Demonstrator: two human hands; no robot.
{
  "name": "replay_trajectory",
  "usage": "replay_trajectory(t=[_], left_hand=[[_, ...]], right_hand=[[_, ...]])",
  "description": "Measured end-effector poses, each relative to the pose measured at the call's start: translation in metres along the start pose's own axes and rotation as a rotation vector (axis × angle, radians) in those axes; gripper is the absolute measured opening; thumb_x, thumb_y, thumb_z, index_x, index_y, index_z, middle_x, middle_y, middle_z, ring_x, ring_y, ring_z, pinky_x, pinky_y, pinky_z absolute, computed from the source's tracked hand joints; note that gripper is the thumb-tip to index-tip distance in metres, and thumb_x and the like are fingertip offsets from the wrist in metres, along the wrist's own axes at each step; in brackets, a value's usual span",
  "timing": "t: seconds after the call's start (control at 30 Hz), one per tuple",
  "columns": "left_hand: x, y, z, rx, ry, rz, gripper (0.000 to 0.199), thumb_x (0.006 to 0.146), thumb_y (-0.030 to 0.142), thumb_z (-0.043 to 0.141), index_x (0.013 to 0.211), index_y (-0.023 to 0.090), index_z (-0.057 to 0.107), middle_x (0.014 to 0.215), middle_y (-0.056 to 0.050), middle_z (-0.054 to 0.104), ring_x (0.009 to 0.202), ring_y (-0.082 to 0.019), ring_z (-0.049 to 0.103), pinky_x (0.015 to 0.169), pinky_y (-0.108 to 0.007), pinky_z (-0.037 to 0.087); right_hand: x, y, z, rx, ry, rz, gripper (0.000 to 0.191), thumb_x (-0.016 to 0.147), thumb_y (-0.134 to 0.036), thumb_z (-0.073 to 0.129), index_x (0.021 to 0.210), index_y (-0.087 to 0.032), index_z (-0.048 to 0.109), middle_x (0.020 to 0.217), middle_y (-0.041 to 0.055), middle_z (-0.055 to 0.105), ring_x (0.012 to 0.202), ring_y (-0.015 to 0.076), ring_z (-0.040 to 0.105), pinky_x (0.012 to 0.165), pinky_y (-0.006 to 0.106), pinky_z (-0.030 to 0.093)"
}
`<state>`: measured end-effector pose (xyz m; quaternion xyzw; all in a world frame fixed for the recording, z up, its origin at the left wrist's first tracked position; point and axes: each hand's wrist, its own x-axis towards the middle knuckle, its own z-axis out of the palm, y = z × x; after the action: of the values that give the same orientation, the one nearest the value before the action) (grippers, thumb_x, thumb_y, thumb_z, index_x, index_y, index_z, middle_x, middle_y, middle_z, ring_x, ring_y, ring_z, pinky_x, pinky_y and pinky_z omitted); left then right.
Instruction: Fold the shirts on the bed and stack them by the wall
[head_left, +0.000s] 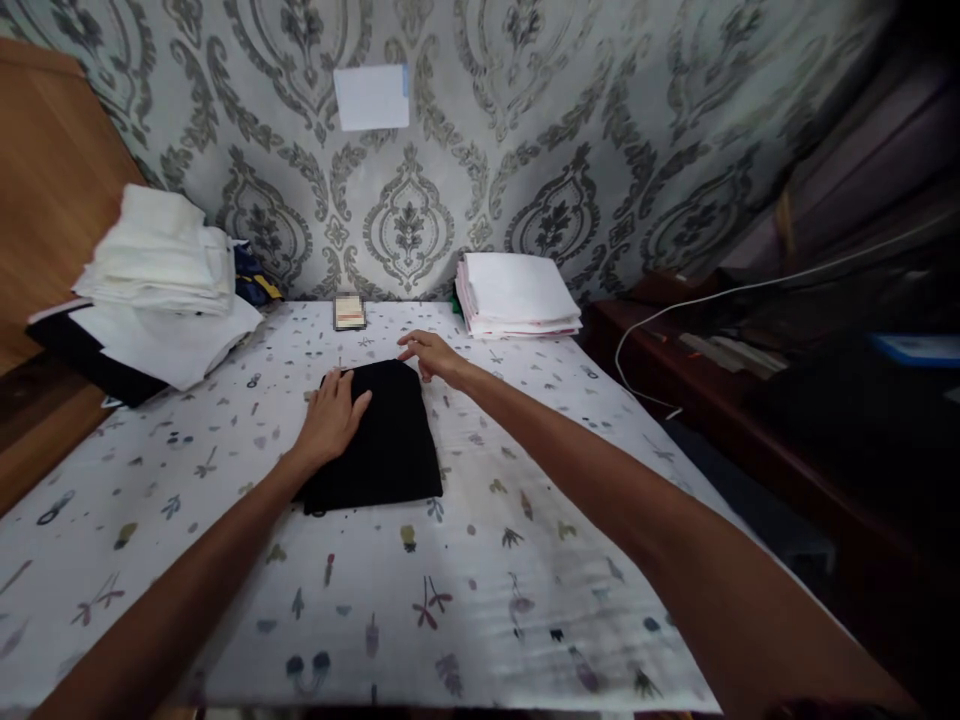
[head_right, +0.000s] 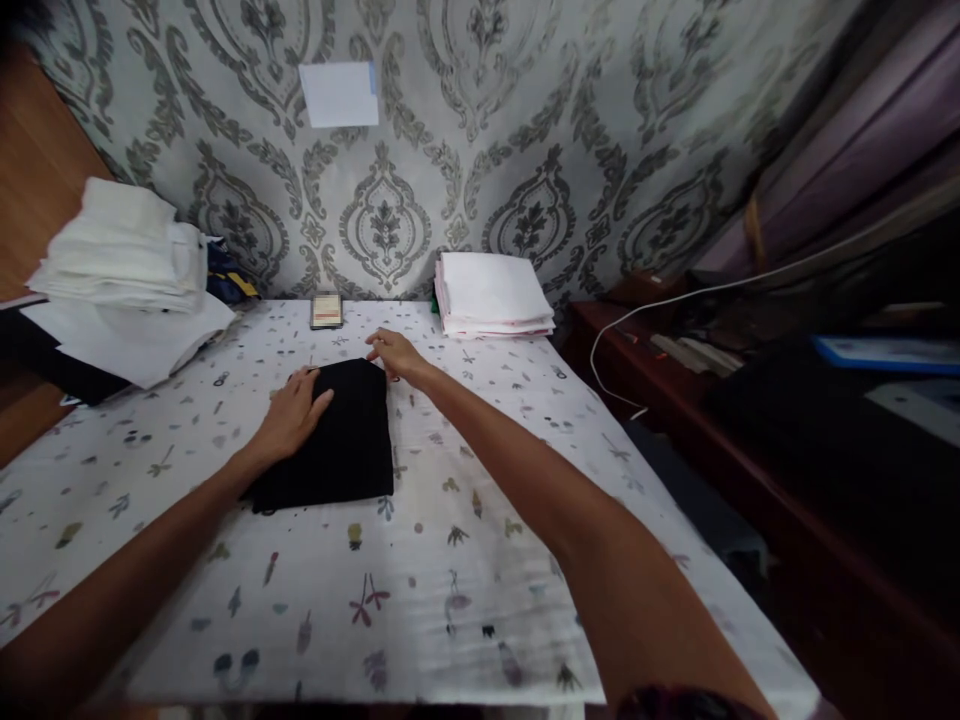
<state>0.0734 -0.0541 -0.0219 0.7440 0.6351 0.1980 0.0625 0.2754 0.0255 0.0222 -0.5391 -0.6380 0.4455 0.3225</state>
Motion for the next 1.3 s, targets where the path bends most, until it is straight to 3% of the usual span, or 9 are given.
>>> replay_trajectory(t=[0.17,0.27,0.4,0.5,0.73,0.9,1.13,1.23,1.3], left_hand=[[0.002,-0.006,0.008,0.026,0.022,-0.015,0.058,0.101,0.046,0.029,0.146,0.011,0.039,0.157,-0.023,0.037,0.149,-0.034,0.029,0.116,-0.059,0.03],[0.002,-0.004,0.008,0.074,-0.006,-0.013,0.06,0.101,0.046,0.028,0.146,0.009,0.038,0.158,-0.024,0.035,0.149,-0.036,0.029,0.116,-0.06,0.03],[0.001,-0.002,0.007,0.166,-0.04,0.009,0.062,0.101,0.047,0.028,0.148,0.008,0.036,0.16,-0.024,0.031,0.15,-0.036,0.027,0.115,-0.062,0.031],[0.001,0.0,0.007,0.219,-0.07,0.024,0.063,0.101,0.048,0.027,0.15,0.008,0.033,0.161,-0.024,0.029,0.151,-0.036,0.025,0.115,-0.062,0.03],[0.001,0.003,0.004,0.237,-0.104,-0.006,0.065,0.101,0.05,0.024,0.152,0.01,0.03,0.162,-0.023,0.027,0.151,-0.035,0.023,0.116,-0.063,0.029],[0.0,0.007,0.001,0.233,-0.132,-0.036,0.067,0.101,0.051,0.023,0.153,0.009,0.029,0.163,-0.023,0.026,0.151,-0.035,0.023,0.116,-0.063,0.028],[0.005,0.01,-0.018,0.256,-0.243,-0.065,0.068,0.098,0.054,0.026,0.153,0.013,0.03,0.164,-0.019,0.024,0.151,-0.035,0.022,0.113,-0.066,0.03],[0.017,0.012,-0.03,0.278,-0.268,-0.013,0.066,0.097,0.055,0.03,0.151,0.017,0.035,0.162,-0.019,0.03,0.149,-0.039,0.027,0.111,-0.071,0.027],[0.027,0.016,-0.032,0.248,-0.26,0.102,0.058,0.097,0.05,0.032,0.146,0.02,0.043,0.157,-0.016,0.041,0.144,-0.036,0.036,0.113,-0.065,0.029]], right_hand=[[0.016,0.003,-0.01,0.138,-0.333,0.084,0.016,0.094,-0.01,0.042,0.094,-0.014,0.058,0.067,-0.0027,0.054,0.035,0.0035,0.026,0.035,0.018,0.029],[0.02,0.007,-0.013,0.057,-0.456,0.06,0.015,0.096,-0.018,0.044,0.089,-0.015,0.057,0.056,-0.0072,0.04,0.036,0.0053,0.026,0.036,0.019,0.027],[0.029,0.015,-0.017,-0.305,-0.318,-0.02,0.024,0.097,-0.026,0.043,0.082,-0.015,0.058,0.05,-0.0081,0.033,0.041,0.0085,0.031,0.042,0.021,0.03],[0.034,0.022,-0.018,-0.436,-0.217,-0.091,0.026,0.095,-0.027,0.047,0.077,-0.014,0.061,0.054,-0.0042,0.043,0.052,0.0111,0.043,0.054,0.023,0.037],[0.036,0.032,-0.003,-0.48,-0.029,-0.167,0.017,0.087,-0.023,0.054,0.078,-0.014,0.065,0.092,0.0081,0.067,0.095,0.0205,0.057,0.089,0.03,0.041],[0.022,0.03,0.009,-0.351,0.103,-0.082,0.012,0.088,-0.021,0.053,0.085,-0.017,0.063,0.081,0.005,0.065,0.082,0.0188,0.062,0.077,0.03,0.05],[-0.036,0.029,0.003,-0.13,0.231,-0.044,0.017,0.094,-0.014,0.04,0.102,-0.017,0.054,0.089,0.0026,0.06,0.064,0.01,0.062,0.062,0.024,0.051],[-0.098,0.041,0.002,-0.248,0.267,-0.347,0.012,0.094,-0.02,0.047,0.099,-0.017,0.057,0.096,0.004,0.061,0.069,0.0113,0.06,0.066,0.026,0.05],[-0.147,0.049,0.006,-0.454,0.229,-0.6,0.018,0.097,-0.023,0.044,0.105,-0.016,0.059,0.101,0.0066,0.06,0.071,0.0121,0.057,0.065,0.027,0.047]])
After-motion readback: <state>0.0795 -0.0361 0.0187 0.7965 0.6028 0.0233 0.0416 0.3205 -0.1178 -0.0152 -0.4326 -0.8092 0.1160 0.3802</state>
